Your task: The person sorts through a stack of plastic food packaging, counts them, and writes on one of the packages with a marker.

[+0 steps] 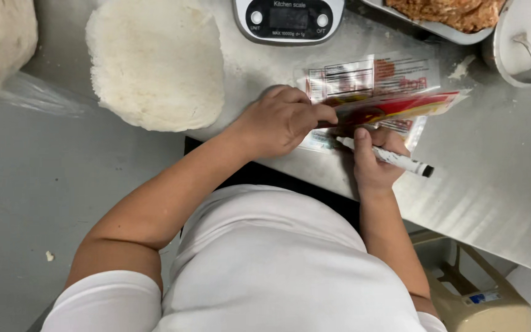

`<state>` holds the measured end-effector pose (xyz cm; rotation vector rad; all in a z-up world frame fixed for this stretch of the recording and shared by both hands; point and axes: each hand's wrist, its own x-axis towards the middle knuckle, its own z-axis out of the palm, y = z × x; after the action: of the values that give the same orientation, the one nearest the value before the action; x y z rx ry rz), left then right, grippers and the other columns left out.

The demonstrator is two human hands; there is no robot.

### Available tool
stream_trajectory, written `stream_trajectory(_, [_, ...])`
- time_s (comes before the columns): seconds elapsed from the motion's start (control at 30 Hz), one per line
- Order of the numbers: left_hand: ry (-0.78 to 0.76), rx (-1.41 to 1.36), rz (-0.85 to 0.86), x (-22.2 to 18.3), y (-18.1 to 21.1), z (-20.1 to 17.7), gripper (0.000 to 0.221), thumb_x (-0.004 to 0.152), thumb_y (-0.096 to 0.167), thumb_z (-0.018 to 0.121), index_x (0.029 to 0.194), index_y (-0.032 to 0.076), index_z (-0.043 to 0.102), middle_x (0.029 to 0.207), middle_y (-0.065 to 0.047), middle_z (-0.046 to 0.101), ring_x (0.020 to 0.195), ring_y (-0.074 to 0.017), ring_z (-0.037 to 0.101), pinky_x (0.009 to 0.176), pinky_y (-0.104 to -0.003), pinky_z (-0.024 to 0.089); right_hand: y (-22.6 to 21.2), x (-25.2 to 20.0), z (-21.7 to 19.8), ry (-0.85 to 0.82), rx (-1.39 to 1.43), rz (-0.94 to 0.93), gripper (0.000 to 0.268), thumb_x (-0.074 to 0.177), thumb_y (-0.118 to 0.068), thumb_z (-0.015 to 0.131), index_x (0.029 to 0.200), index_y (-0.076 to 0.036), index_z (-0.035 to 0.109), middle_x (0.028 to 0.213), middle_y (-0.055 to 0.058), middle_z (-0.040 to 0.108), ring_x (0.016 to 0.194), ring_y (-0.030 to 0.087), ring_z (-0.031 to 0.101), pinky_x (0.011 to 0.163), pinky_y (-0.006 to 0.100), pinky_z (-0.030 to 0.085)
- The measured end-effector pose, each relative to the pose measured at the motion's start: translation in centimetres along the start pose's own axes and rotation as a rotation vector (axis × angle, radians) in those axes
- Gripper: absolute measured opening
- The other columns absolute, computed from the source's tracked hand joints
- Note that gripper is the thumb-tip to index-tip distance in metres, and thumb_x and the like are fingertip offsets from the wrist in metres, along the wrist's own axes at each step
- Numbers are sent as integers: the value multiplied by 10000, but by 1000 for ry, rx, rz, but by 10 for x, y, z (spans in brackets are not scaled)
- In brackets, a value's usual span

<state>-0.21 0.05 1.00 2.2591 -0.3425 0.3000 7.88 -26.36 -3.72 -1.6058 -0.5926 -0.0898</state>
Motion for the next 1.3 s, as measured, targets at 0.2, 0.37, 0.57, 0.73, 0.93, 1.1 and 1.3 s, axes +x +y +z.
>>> stream_trajectory(0.2, [-13,169,48,-3,-9,13,184,959,284,533,959,390,683,982,122,675,1096,-173,596,1001,-413,437,-15,5,6,-98,-224,77,300,917,-33,873,750,28,631,551,131,529,463,221,449,512,385,426])
stream_trajectory(0.37, [0,160,47,-5,-11,16,160,938,302,569,952,384,705,1004,108,687,1087,-162,595,999,-409,442,-8,-1,3,-64,-124,52,310,926,35,808,715,0,584,545,89,505,456,170,432,469,327,372])
stream_trajectory(0.57, [-36,153,51,-3,-8,12,110,891,335,651,947,397,722,1049,100,696,1098,-175,590,1013,-433,430,-5,4,-1,-70,-62,-14,303,935,45,771,704,8,578,534,93,464,442,180,368,453,336,347])
stream_trajectory(0.73, [-32,194,89,-4,-10,13,126,889,288,616,880,376,705,1043,104,675,1058,-179,579,991,-427,433,-8,-4,-3,-21,-176,-67,301,892,-22,812,696,-4,584,595,182,534,492,335,492,496,433,400])
stream_trajectory(0.93, [-69,200,90,-7,-12,12,64,853,358,667,888,330,714,1081,74,685,1077,-197,585,988,-446,435,4,-5,-69,171,-3,-77,356,969,42,759,789,-20,458,621,138,483,492,204,455,498,367,372])
stream_trajectory(1.1, [-105,183,108,-6,-16,15,158,822,458,742,924,340,722,1104,73,687,1090,-208,588,988,-460,429,32,-17,-88,102,-9,-39,432,909,111,803,716,-26,441,565,96,424,462,153,346,457,323,315])
stream_trajectory(1.3, [-99,180,87,-7,-15,15,188,845,490,746,927,323,716,1109,71,687,1094,-209,592,1006,-458,433,-43,-2,-42,98,-203,-246,358,942,24,779,662,22,556,583,213,570,443,334,535,468,388,423])
